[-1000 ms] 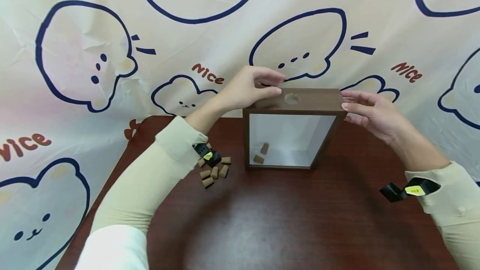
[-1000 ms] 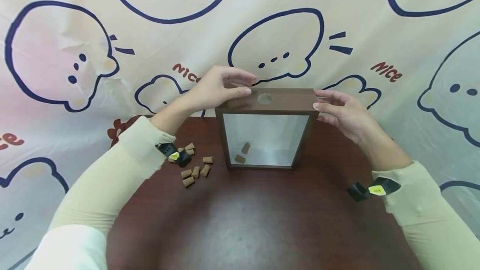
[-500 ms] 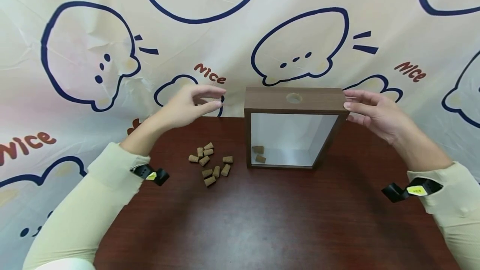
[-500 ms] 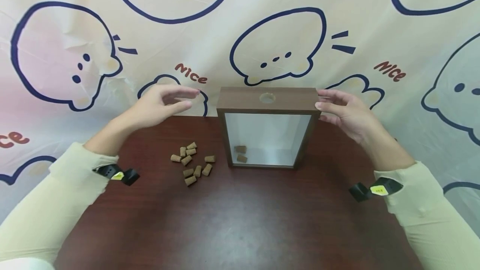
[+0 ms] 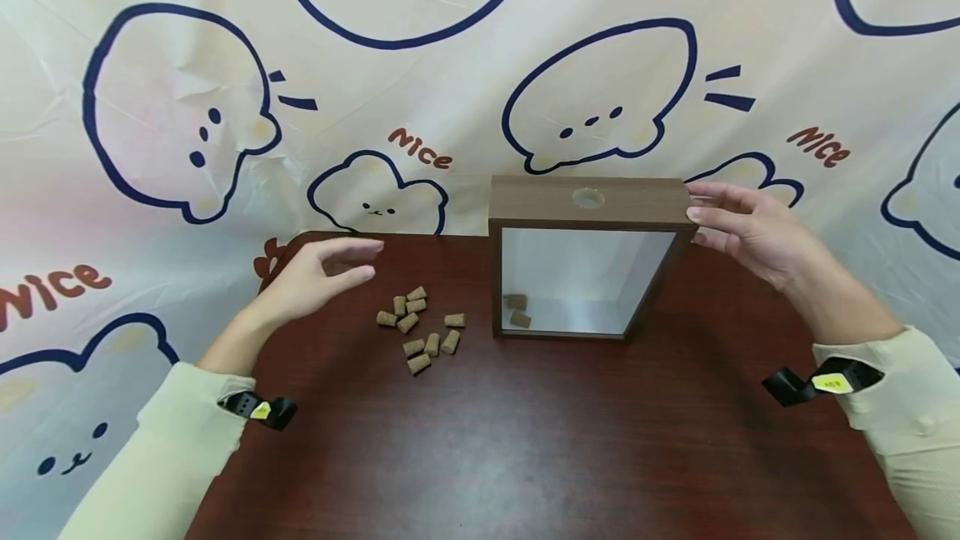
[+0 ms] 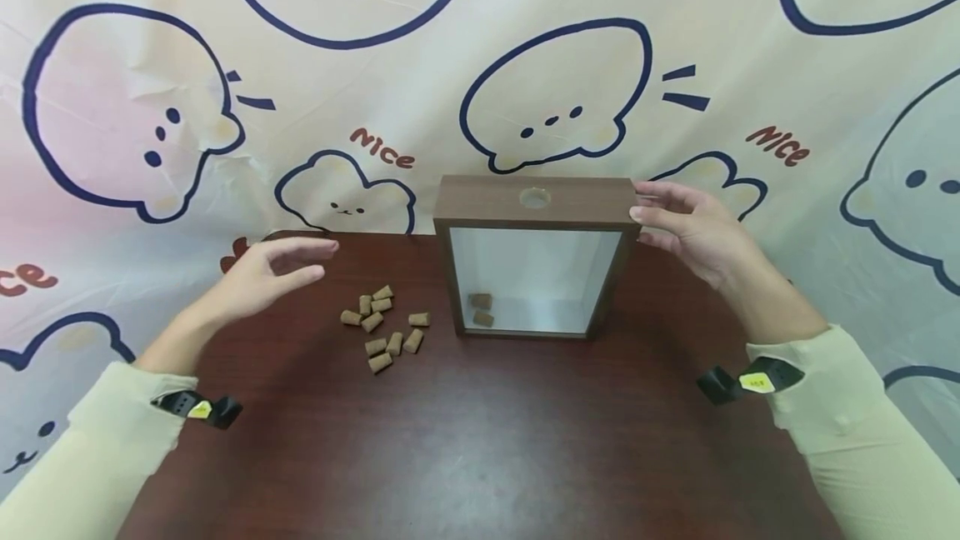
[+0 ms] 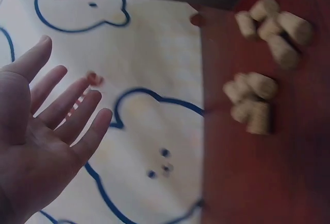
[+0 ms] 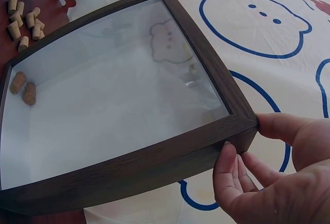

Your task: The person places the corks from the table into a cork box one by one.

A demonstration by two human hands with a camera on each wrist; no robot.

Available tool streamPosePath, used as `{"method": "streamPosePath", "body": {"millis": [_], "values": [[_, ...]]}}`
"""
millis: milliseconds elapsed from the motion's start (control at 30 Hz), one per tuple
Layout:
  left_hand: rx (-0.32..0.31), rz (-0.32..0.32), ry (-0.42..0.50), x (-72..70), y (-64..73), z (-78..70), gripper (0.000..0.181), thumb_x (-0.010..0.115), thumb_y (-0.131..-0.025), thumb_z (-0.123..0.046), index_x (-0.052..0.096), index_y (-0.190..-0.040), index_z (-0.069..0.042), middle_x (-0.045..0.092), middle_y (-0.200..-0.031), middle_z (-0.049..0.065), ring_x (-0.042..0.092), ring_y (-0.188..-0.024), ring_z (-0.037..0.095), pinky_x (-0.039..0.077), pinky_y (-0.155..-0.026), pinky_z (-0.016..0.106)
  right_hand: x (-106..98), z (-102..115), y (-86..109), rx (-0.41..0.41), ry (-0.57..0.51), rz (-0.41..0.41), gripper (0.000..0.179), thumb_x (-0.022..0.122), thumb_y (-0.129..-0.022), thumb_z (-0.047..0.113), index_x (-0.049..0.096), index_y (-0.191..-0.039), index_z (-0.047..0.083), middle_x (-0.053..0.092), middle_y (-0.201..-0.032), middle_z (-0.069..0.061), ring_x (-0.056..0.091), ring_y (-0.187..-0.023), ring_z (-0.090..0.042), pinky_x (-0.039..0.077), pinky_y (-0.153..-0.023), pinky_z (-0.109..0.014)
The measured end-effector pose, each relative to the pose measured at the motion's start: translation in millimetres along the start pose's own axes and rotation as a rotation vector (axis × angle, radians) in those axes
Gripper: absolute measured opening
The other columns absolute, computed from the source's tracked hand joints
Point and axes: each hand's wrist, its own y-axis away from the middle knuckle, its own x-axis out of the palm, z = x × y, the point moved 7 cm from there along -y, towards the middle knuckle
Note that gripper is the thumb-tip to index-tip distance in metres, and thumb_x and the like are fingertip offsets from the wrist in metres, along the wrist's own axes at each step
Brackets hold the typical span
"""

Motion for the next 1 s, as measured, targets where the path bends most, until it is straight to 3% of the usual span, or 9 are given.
{"method": "streamPosePath", "body": {"millis": [367,500,633,700,800,1000], "values": [[-0.1,-0.022,0.051,17.7,27.5,80.8,0.046,0.068,-0.101,-0.021,0.057,-0.143,-0.006,0.057,-0.144,0.016,0.058,-0.127,0.036,0.049,-0.088,0.014,1,0,1.2,0.004,0.015,-0.01,0.027,0.07,-0.098,0.017,0.068,-0.121,0.031,0.047,-0.13,0.001,0.054,-0.111,-0.01,0.055,-0.084,-0.019],[-0.129,-0.013,0.034,26.4,28.7,101.7,0.046,0.068,-0.1,-0.015,0.057,-0.143,-0.003,0.057,-0.144,0.017,0.056,-0.13,0.036,0.052,-0.095,0.029,2,0,1.0,0.006,0.002,-0.004,0.027,0.069,-0.098,0.016,0.067,-0.122,0.03,0.046,-0.13,0.002,0.053,-0.112,-0.01,0.055,-0.084,-0.019],[-0.144,-0.002,0.042,37.7,25.5,116.6,0.046,0.068,-0.099,-0.009,0.056,-0.142,0.002,0.058,-0.142,0.02,0.053,-0.132,0.039,0.047,-0.104,0.052,2,0,0.7,0.004,-0.03,0.003,0.026,0.068,-0.099,0.014,0.068,-0.121,0.028,0.046,-0.13,0.002,0.053,-0.111,-0.01,0.056,-0.082,-0.019],[-0.146,0.003,0.062,43.5,23.2,122.5,0.045,0.067,-0.098,-0.005,0.056,-0.141,0.004,0.058,-0.141,0.022,0.052,-0.132,0.041,0.043,-0.106,0.058,2,0,0.4,0.004,-0.039,0.006,0.027,0.068,-0.099,0.013,0.067,-0.121,0.028,0.046,-0.13,0.003,0.054,-0.111,-0.01,0.056,-0.082,-0.019],[-0.143,0.011,0.081,51.5,19.2,129.1,0.044,0.067,-0.098,-0.003,0.057,-0.14,0.005,0.059,-0.14,0.023,0.051,-0.132,0.042,0.041,-0.107,0.06,3,0,-0.3,0.006,-0.077,0.014,0.028,0.067,-0.099,0.011,0.066,-0.124,0.024,0.045,-0.133,0.003,0.054,-0.111,-0.01,0.056,-0.081,-0.02],[-0.117,0.015,0.071,62.1,10.9,134.9,0.042,0.068,-0.097,-0.003,0.059,-0.137,0.007,0.06,-0.137,0.025,0.053,-0.13,0.042,0.043,-0.105,0.058,3,1,-0.5,0.01,-0.044,0.001,0.029,0.068,-0.099,0.013,0.066,-0.124,0.026,0.044,-0.135,0.004,0.053,-0.112,-0.01,0.056,-0.082,-0.02]]}}
